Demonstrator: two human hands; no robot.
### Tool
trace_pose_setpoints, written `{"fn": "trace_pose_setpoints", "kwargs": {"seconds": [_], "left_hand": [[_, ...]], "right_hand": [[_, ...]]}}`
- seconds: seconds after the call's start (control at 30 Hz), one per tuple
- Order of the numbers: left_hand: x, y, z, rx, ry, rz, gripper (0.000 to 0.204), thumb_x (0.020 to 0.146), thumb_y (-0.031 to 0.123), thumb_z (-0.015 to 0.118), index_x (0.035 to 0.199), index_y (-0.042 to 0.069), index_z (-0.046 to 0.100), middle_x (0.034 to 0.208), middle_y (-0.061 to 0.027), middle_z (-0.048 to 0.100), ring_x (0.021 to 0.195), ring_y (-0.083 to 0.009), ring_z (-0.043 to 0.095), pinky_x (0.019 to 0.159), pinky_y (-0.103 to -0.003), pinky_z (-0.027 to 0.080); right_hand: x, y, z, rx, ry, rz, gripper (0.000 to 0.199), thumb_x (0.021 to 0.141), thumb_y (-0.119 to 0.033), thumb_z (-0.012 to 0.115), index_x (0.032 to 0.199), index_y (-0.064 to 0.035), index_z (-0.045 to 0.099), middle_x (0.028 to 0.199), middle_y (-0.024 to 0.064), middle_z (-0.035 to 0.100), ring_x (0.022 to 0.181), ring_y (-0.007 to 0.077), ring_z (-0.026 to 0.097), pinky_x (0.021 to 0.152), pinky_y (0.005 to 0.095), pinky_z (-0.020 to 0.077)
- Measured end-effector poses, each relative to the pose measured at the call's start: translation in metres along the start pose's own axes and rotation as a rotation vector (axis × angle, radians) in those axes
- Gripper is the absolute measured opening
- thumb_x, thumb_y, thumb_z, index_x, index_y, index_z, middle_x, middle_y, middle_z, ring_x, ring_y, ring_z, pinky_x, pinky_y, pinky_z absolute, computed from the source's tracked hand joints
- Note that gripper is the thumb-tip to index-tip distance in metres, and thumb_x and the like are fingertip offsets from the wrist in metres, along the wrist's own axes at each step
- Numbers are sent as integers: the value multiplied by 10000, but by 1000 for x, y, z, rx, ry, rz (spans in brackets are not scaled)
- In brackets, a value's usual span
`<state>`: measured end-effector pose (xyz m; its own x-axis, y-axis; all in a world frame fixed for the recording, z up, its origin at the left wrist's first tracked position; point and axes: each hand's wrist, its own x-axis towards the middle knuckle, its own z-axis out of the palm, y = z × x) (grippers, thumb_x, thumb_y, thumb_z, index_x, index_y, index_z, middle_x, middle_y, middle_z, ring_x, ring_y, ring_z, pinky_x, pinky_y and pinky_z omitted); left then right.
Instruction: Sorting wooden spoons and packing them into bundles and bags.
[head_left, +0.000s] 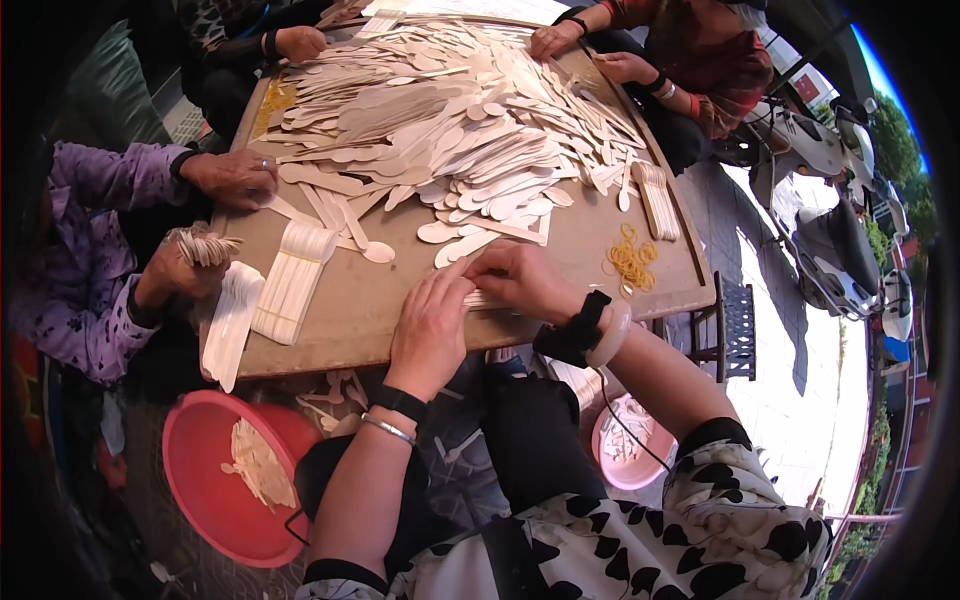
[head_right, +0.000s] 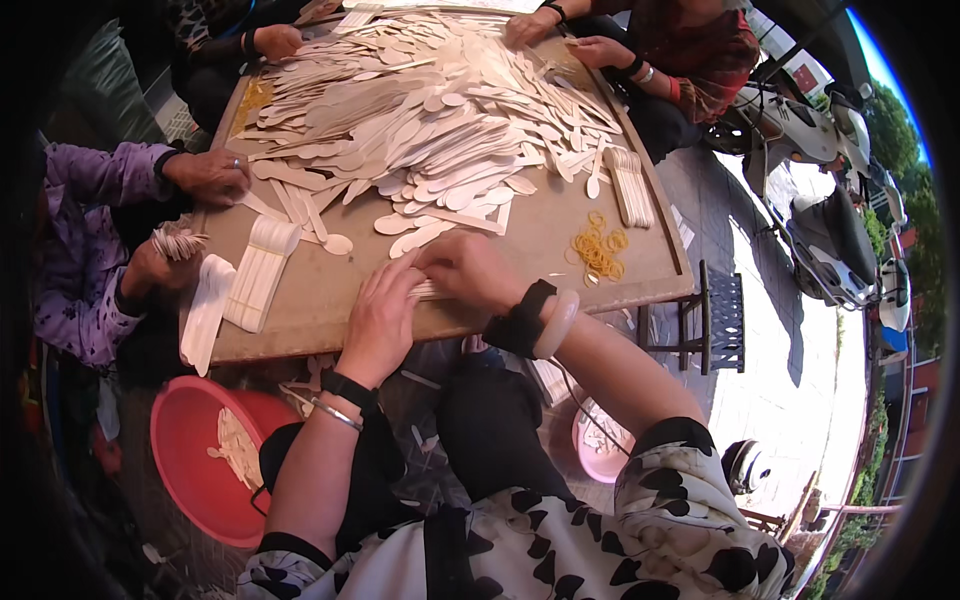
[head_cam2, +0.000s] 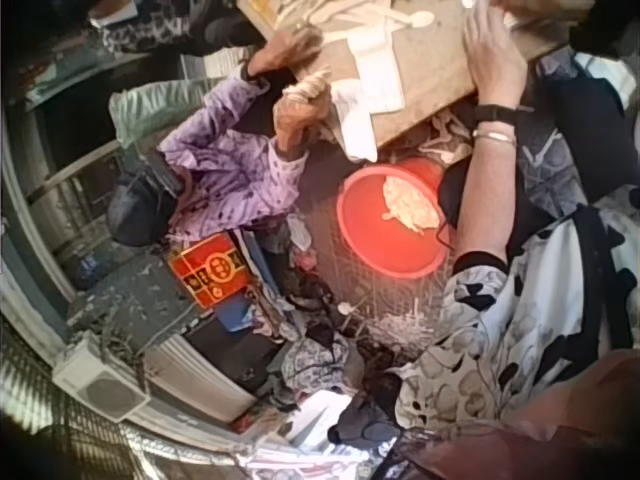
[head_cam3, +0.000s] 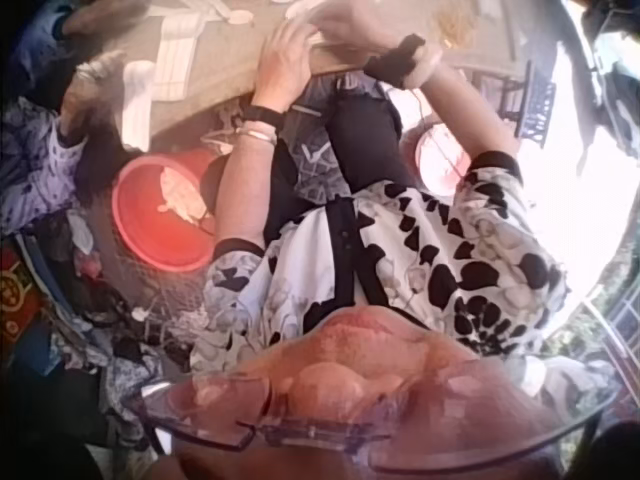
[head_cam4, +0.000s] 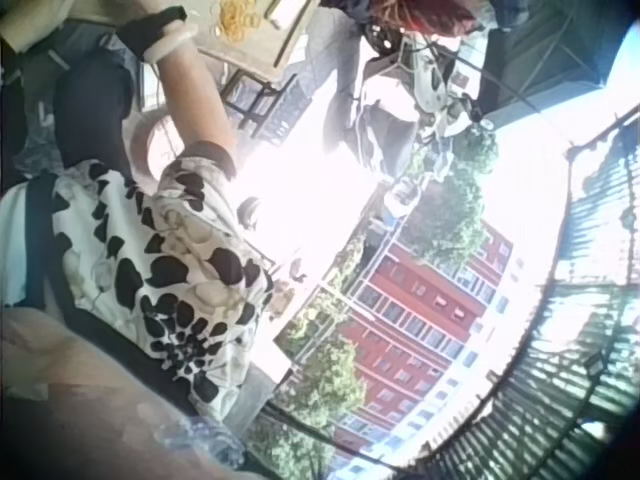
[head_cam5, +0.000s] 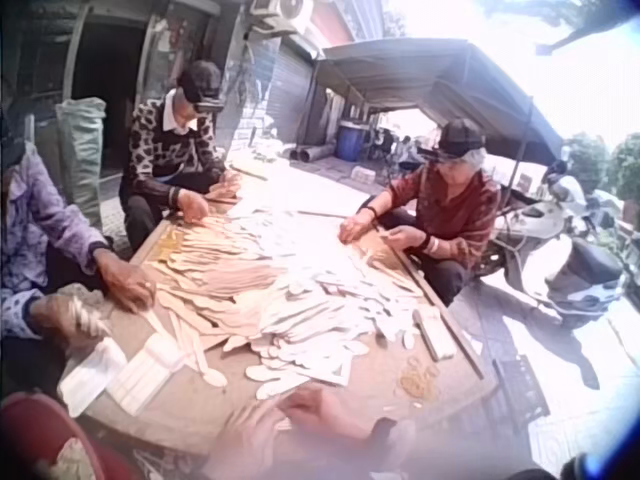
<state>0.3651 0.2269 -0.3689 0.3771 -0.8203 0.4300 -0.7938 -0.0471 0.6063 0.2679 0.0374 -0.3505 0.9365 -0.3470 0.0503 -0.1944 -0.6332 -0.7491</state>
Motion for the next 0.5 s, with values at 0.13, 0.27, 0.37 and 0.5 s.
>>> {"fn": "trace_pose_setpoints", "kwargs": {"seconds": [0.13,0.27,0.37,0.5], "left_hand": [[0,2,-4,-40,-58,-64,340,905,-18,587,1244,13,604,1240,-167,604,1176,-377,554,1022,-469,448],[-1,5,-4,13,-59,-30,344,902,-21,572,1242,15,613,1165,-149,604,1133,-368,557,991,-459,458],[-2,2,-3,12,-46,5,330,907,-15,570,1230,22,626,1162,-143,604,1132,-364,558,995,-455,459],[-3,2,-1,-13,-42,-6,316,905,-14,577,1213,25,636,1168,-140,605,1132,-361,558,1002,-455,458]], "right_hand": [[2,-1,-5,-39,73,-62,149,856,-131,719,972,-59,778,942,141,726,889,316,704,813,404,559],[5,11,-27,-495,292,-155,89,852,-90,740,934,-55,743,891,117,666,893,310,643,798,410,526],[17,21,-29,-669,293,-195,99,846,-144,704,774,-80,681,846,87,652,890,300,638,815,431,505],[13,24,-39,-767,229,-264,70,852,-129,690,805,-78,703,854,93,660,894,297,647,813,427,512]]}}
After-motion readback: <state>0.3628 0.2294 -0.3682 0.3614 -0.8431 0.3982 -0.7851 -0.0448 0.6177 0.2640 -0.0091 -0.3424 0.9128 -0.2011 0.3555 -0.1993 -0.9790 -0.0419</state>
